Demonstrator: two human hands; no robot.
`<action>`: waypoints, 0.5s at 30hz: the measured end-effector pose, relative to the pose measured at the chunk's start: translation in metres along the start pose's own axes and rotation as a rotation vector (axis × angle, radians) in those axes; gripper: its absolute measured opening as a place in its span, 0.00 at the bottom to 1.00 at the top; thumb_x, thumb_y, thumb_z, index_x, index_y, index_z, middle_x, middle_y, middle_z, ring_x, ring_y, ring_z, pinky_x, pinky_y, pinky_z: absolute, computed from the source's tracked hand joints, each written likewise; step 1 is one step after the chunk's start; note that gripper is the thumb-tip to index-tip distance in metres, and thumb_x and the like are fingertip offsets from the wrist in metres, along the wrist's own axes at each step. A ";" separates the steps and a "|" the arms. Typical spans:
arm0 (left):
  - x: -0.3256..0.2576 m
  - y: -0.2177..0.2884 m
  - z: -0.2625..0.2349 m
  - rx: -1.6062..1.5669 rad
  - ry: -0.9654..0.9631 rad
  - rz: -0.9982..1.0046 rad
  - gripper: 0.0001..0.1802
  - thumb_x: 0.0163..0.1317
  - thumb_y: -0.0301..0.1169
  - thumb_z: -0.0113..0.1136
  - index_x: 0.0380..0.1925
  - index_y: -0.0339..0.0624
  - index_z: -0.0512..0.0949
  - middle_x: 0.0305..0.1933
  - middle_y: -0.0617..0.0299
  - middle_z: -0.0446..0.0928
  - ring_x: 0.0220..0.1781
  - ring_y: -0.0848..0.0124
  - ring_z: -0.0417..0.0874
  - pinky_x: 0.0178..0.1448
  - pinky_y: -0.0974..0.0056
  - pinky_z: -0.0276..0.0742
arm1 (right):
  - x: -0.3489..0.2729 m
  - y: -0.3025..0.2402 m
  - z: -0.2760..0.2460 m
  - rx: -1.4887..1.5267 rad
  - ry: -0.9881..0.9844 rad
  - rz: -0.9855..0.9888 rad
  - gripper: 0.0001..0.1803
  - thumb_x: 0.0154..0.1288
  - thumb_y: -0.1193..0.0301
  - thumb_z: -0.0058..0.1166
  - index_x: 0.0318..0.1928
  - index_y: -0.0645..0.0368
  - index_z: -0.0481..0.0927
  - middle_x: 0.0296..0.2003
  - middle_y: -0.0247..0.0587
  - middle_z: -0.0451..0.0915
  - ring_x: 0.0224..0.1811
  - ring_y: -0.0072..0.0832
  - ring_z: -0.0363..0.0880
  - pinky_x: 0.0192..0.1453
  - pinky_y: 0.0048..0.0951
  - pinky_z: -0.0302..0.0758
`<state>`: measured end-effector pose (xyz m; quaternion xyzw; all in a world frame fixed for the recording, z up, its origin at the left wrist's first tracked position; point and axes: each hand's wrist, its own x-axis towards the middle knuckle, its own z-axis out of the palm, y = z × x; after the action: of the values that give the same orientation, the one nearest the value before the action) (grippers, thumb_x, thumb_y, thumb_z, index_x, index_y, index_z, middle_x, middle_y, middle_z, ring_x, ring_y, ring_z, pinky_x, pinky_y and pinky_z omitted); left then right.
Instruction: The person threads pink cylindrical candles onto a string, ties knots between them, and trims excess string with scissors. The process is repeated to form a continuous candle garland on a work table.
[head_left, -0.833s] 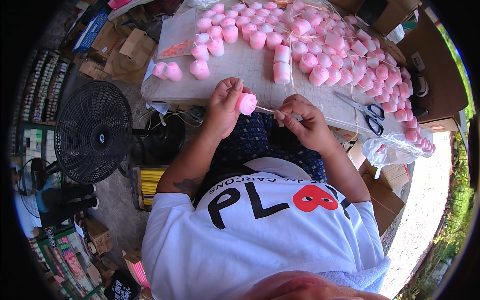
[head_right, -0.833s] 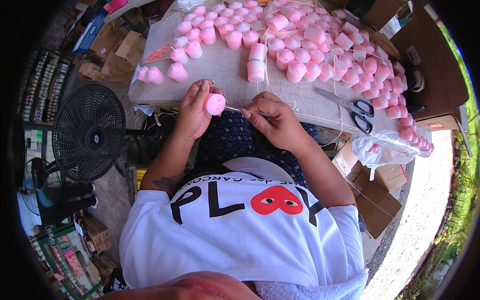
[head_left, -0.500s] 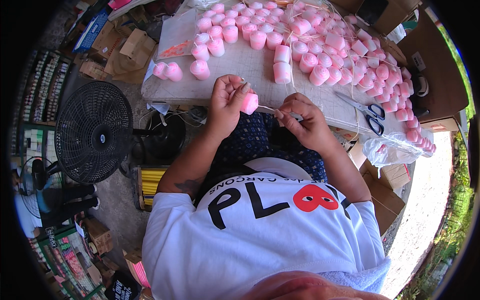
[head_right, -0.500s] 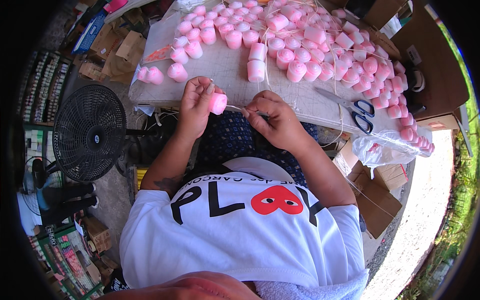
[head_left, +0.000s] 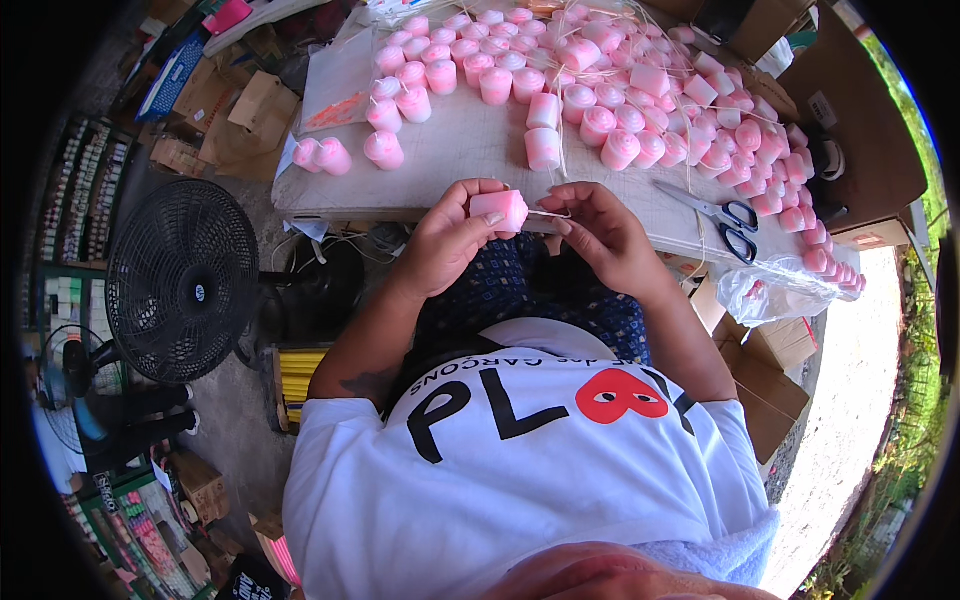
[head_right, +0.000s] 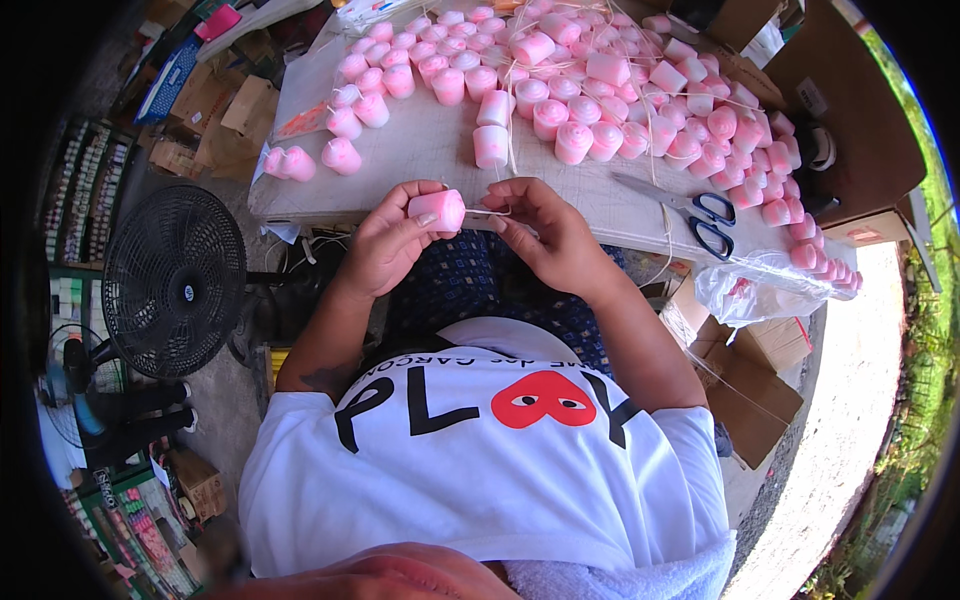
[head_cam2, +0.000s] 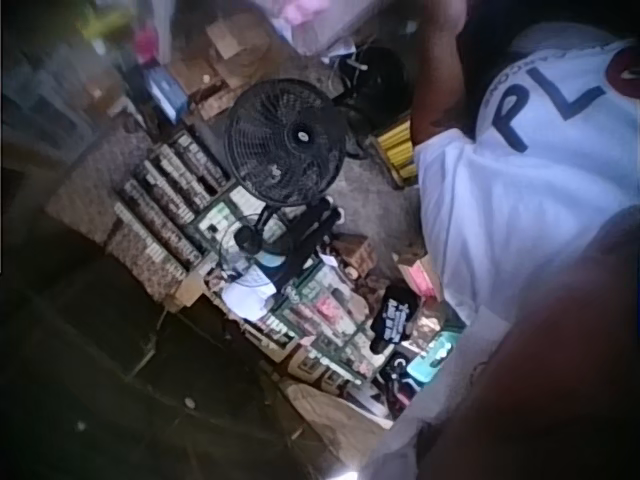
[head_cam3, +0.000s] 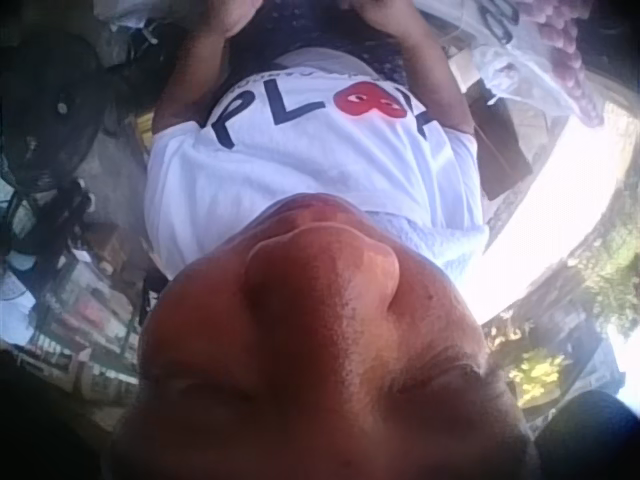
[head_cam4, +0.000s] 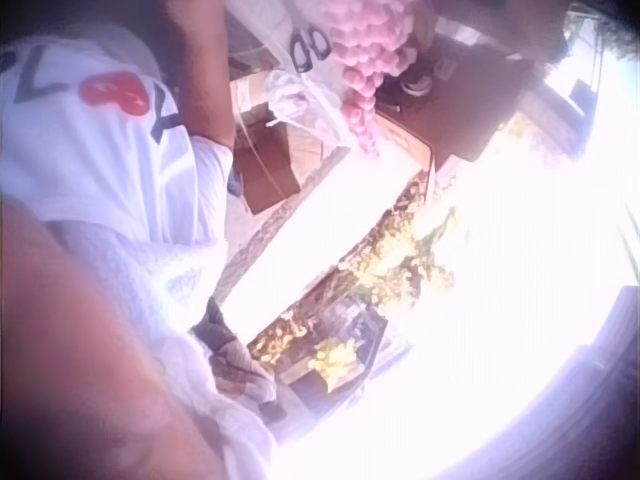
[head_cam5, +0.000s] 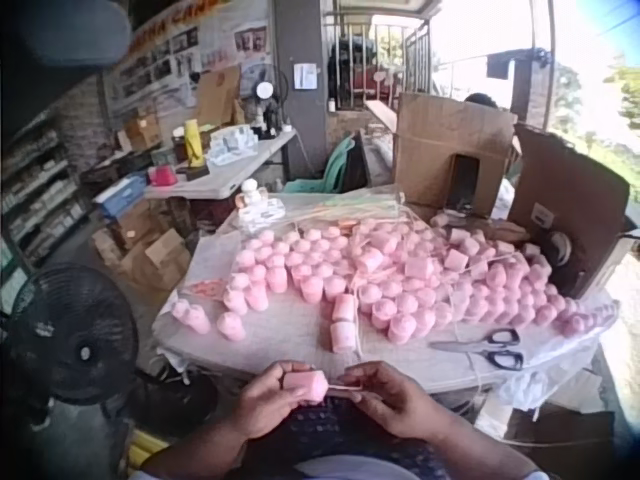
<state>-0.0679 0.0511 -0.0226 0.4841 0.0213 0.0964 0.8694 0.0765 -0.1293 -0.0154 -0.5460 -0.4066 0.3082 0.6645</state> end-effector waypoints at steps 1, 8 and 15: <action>-0.004 0.001 0.001 0.067 0.026 -0.003 0.19 0.70 0.28 0.51 0.58 0.36 0.63 0.57 0.54 0.69 0.55 0.68 0.74 0.60 0.61 0.72 | 0.001 0.002 0.000 -0.023 0.005 -0.015 0.11 0.65 0.78 0.56 0.48 0.63 0.77 0.41 0.42 0.80 0.46 0.27 0.79 0.52 0.28 0.75; -0.005 -0.006 0.002 0.351 0.098 0.091 0.19 0.62 0.26 0.63 0.50 0.36 0.67 0.50 0.57 0.75 0.50 0.73 0.78 0.54 0.66 0.76 | 0.006 -0.012 -0.001 -0.551 -0.038 -0.246 0.06 0.62 0.81 0.55 0.40 0.64 0.80 0.39 0.43 0.81 0.41 0.35 0.81 0.47 0.30 0.76; -0.002 -0.015 0.003 0.370 0.187 0.214 0.23 0.59 0.26 0.67 0.49 0.36 0.65 0.48 0.55 0.76 0.48 0.72 0.79 0.52 0.68 0.77 | 0.002 -0.010 0.001 -0.583 -0.075 -0.183 0.22 0.61 0.85 0.51 0.57 0.63 0.72 0.49 0.49 0.79 0.51 0.38 0.80 0.54 0.34 0.75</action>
<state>-0.0676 0.0402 -0.0333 0.6238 0.0677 0.2269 0.7448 0.0766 -0.1290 -0.0054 -0.6630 -0.5497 0.1376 0.4892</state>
